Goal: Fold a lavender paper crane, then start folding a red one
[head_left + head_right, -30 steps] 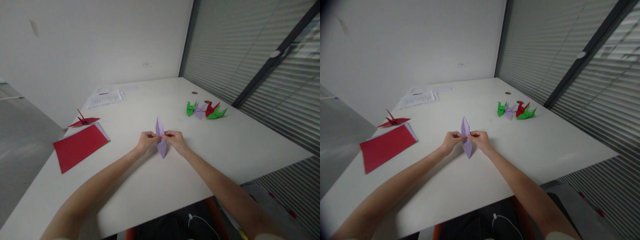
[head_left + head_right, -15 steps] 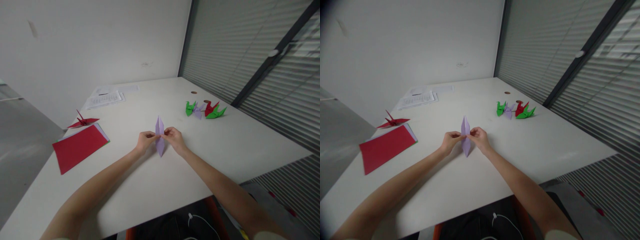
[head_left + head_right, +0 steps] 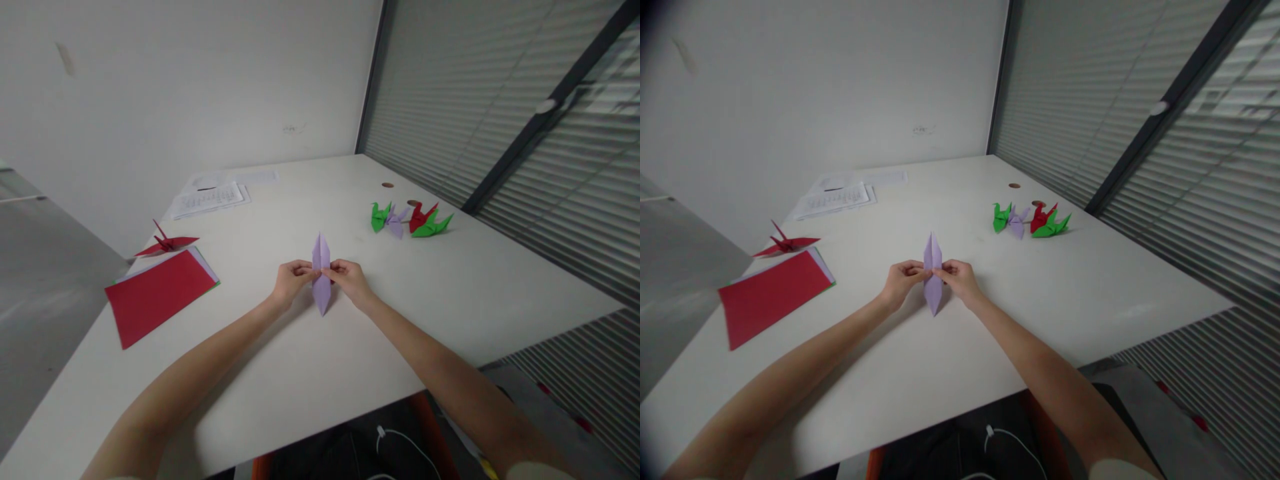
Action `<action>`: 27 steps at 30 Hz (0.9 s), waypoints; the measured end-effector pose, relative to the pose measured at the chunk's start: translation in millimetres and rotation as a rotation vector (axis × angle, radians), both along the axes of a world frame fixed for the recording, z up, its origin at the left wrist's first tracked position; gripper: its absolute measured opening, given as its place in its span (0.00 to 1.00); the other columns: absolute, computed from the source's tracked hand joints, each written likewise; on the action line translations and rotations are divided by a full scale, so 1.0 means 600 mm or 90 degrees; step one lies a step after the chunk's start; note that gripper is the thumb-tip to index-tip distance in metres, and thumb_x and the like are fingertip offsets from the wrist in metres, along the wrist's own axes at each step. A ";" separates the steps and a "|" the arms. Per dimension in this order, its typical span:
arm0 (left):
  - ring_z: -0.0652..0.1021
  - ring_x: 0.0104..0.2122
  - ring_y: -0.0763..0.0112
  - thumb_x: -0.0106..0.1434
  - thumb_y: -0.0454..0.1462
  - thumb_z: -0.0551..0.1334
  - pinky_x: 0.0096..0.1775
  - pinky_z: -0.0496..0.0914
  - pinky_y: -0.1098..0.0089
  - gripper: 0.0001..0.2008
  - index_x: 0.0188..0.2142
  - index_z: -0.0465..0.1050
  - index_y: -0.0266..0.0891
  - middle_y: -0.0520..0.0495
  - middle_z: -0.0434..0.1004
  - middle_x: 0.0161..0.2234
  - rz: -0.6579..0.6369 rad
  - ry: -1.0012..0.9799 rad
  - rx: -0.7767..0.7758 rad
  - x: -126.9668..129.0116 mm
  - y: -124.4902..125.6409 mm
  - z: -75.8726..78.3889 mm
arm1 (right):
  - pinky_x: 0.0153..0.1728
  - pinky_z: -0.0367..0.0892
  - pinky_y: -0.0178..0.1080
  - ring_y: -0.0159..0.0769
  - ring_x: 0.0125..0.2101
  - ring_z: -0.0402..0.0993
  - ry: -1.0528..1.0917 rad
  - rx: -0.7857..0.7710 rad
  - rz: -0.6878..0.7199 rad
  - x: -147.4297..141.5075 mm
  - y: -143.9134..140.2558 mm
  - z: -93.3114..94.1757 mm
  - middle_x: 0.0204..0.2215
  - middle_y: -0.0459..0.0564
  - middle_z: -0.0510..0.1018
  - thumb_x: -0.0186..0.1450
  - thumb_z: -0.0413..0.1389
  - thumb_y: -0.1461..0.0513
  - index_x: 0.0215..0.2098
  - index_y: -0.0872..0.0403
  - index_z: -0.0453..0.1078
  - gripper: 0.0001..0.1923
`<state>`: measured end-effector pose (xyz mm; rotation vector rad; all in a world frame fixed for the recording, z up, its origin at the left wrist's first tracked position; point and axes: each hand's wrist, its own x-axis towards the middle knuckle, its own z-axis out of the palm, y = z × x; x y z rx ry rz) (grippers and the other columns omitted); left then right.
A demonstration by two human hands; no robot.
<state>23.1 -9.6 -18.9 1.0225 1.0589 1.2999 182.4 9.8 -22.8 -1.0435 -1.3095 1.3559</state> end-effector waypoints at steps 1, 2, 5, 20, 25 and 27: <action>0.77 0.26 0.69 0.40 0.40 0.76 0.34 0.70 0.68 0.18 0.28 0.77 0.32 0.44 0.80 0.26 -0.005 -0.005 -0.004 0.000 0.000 0.000 | 0.26 0.63 0.37 0.31 0.22 0.67 -0.007 0.001 -0.005 0.001 0.001 0.000 0.20 0.46 0.74 0.43 0.69 0.48 0.23 0.55 0.71 0.22; 0.78 0.27 0.69 0.40 0.40 0.76 0.34 0.71 0.68 0.18 0.28 0.77 0.32 0.43 0.80 0.26 -0.008 -0.011 -0.008 0.001 -0.001 0.000 | 0.26 0.62 0.36 0.30 0.22 0.66 -0.009 0.002 -0.009 0.002 0.001 0.000 0.19 0.45 0.73 0.42 0.69 0.48 0.22 0.55 0.70 0.22; 0.78 0.27 0.69 0.40 0.40 0.77 0.35 0.71 0.68 0.19 0.29 0.77 0.31 0.43 0.80 0.27 -0.021 -0.037 -0.017 0.002 -0.003 0.002 | 0.26 0.61 0.36 0.30 0.21 0.65 -0.002 -0.005 -0.005 0.003 0.002 0.001 0.18 0.43 0.71 0.41 0.69 0.48 0.20 0.55 0.69 0.23; 0.77 0.25 0.69 0.34 0.47 0.77 0.32 0.69 0.68 0.22 0.23 0.76 0.34 0.45 0.79 0.24 -0.048 0.025 -0.014 -0.003 -0.002 0.002 | 0.26 0.60 0.35 0.29 0.21 0.65 -0.019 -0.026 0.063 0.006 0.001 0.000 0.17 0.42 0.71 0.42 0.68 0.45 0.19 0.54 0.66 0.25; 0.77 0.25 0.69 0.36 0.47 0.77 0.32 0.69 0.67 0.22 0.23 0.76 0.34 0.45 0.79 0.24 -0.069 0.010 -0.013 -0.003 -0.002 -0.003 | 0.24 0.57 0.34 0.27 0.20 0.61 -0.028 -0.014 0.080 0.009 0.006 -0.006 0.15 0.39 0.67 0.42 0.68 0.44 0.18 0.54 0.64 0.26; 0.77 0.26 0.69 0.37 0.46 0.77 0.34 0.69 0.67 0.21 0.24 0.76 0.33 0.45 0.79 0.24 -0.082 -0.007 -0.020 -0.003 -0.002 -0.004 | 0.25 0.57 0.34 0.27 0.21 0.62 -0.013 -0.021 0.087 0.010 0.008 -0.009 0.16 0.40 0.68 0.42 0.68 0.44 0.18 0.54 0.63 0.27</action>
